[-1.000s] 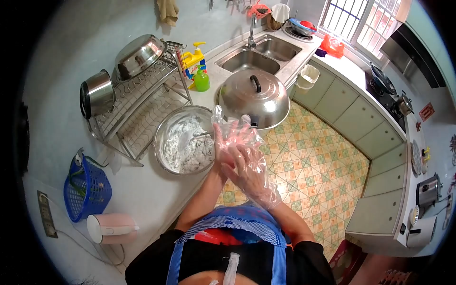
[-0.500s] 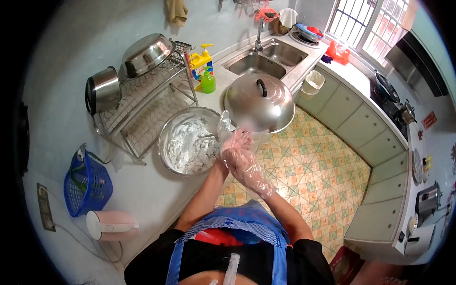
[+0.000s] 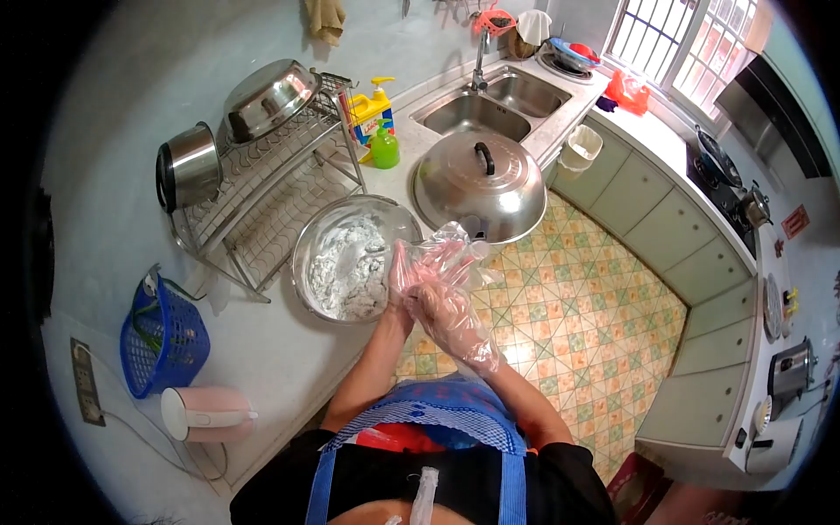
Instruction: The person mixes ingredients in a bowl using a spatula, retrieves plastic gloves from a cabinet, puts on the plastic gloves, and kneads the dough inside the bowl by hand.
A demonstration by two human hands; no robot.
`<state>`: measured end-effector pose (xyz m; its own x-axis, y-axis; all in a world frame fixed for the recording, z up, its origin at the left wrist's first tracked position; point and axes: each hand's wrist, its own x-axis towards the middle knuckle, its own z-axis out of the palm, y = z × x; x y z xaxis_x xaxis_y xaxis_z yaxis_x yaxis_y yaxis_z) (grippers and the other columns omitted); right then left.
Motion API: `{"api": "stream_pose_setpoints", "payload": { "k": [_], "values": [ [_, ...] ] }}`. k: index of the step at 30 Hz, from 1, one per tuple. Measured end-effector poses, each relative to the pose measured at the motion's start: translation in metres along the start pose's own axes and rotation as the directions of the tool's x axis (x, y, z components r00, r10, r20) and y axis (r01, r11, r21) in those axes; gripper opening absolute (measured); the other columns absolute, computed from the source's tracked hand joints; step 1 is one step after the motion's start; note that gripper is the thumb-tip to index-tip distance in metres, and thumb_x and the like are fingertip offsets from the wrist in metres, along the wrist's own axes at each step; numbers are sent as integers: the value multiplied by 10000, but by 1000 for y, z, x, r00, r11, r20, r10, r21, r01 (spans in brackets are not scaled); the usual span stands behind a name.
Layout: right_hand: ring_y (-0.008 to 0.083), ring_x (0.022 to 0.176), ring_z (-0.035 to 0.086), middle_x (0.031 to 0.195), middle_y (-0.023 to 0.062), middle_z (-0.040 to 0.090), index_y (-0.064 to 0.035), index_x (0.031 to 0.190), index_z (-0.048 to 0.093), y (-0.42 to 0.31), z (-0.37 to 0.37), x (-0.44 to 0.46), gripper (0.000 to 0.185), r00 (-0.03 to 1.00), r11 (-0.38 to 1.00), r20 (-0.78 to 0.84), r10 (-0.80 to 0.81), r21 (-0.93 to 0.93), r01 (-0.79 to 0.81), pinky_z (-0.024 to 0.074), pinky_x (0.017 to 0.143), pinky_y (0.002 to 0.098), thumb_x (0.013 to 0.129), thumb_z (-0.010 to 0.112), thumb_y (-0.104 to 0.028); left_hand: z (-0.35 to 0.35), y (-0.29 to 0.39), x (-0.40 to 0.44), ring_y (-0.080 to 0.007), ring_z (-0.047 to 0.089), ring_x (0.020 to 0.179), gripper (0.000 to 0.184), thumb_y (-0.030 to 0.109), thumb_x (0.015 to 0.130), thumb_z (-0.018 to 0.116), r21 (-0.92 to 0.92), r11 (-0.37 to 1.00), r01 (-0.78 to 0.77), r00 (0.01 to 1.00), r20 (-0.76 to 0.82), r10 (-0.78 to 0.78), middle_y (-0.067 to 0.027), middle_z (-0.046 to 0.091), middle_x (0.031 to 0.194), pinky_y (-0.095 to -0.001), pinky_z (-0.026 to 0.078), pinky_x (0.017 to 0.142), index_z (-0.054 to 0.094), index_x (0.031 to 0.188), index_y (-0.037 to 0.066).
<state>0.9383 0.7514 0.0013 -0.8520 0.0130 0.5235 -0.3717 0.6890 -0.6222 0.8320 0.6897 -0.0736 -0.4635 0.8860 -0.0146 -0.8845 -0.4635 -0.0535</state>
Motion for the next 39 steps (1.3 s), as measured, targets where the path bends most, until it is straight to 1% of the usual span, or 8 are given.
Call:
{"api": "stream_pose_setpoints", "payload": {
  "k": [6,20,25,29,33,36,37,39],
  "values": [
    [339,731,580,803,158,581,-23,892,546,-1,1,-11,108,999,1000,-23,25,10,-25,450,632,416,812,615,-48,12,-12,-2,-448,270,1302,794,719,824,340,318,935,-156,987,94,133,-71,216,1492,-586,298,1014,234,1445,234],
    [339,768,592,844,155,590,-9,923,558,1,1,-14,178,994,992,-8,-105,-67,104,478,655,406,755,611,17,27,-17,-1,-428,188,1344,789,744,814,303,302,935,-186,970,208,126,-10,10,1533,-648,230,1017,206,1450,288],
    [362,746,580,829,175,571,-16,971,560,-3,-1,-6,164,992,994,-60,108,11,-108,455,629,415,809,582,-16,12,-9,10,-404,168,1354,788,738,811,338,270,946,-178,966,231,116,-32,-40,1530,-629,220,1033,175,1452,310],
    [344,741,583,836,180,579,-7,952,575,-8,-5,-2,112,987,970,29,158,182,-161,459,638,395,849,565,-48,22,-5,20,-389,221,1333,889,727,801,397,293,952,-86,995,-29,99,-149,-6,1515,-595,218,1046,45,1470,259],
    [322,748,591,826,170,601,2,950,587,3,-18,-12,123,947,914,133,293,252,-318,477,684,353,879,544,-88,25,-7,32,-334,402,1249,816,607,874,424,559,828,-39,902,-338,270,-172,264,1440,-438,448,924,147,1454,104],
    [316,805,594,928,150,599,-50,1048,576,-7,-33,-15,260,969,969,54,243,-64,-239,478,694,373,820,642,-156,-42,-8,69,-274,384,1229,626,455,922,442,890,176,-421,776,253,577,-148,412,1336,-377,251,1064,342,1377,36],
    [316,820,594,977,148,597,-74,1079,572,-13,-38,-15,324,994,957,-54,94,-271,-105,475,681,387,793,675,-186,-39,-10,64,-274,384,1229,626,455,922,442,888,182,-423,776,251,578,-148,412,1336,-377,251,1064,342,1377,36],
    [307,858,581,1026,136,575,-84,1108,556,-18,-40,-5,390,995,930,-63,72,-356,-89,473,705,400,765,697,-206,-25,-15,60,-316,357,1263,702,440,870,517,925,-300,-232,754,366,545,-191,353,1381,-394,268,1053,308,1368,-9]
  ]
}}
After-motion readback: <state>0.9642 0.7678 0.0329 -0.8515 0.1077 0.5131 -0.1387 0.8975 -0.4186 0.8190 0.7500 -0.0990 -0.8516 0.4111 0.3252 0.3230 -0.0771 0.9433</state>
